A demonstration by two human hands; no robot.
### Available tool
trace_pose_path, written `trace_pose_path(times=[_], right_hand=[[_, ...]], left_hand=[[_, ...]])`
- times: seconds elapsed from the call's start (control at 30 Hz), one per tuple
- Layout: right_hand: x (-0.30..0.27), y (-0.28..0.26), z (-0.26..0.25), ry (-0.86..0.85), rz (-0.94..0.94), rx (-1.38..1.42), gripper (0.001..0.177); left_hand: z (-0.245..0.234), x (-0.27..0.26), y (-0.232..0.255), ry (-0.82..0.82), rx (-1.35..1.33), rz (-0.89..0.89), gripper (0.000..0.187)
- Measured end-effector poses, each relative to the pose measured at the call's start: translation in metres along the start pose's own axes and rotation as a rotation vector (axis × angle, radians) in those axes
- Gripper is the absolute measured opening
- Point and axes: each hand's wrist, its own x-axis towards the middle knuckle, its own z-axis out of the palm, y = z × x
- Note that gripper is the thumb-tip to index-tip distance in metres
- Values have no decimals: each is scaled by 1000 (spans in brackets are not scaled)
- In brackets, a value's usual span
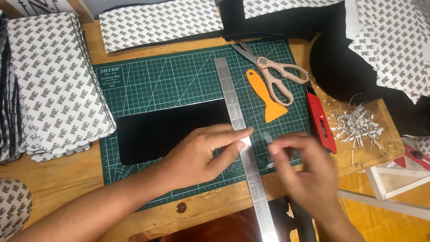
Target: Measuring and cutting a rectangular piece of black material using a metal ruler and a utility knife.
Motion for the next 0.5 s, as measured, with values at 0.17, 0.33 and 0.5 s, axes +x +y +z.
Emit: trace_pose_path(times=[0.17, 0.33, 0.5], right_hand=[[-20, 62, -58, 129, 93, -503, 11], [-37, 151, -107, 171, 105, -865, 19], [-36, 173, -113, 179, 70, -903, 14]], left_hand=[[-12, 0, -2, 79, 249, -26, 29], [-6, -7, -15, 90, 667, -14, 21], [-1, -11, -23, 20, 887, -31, 26]])
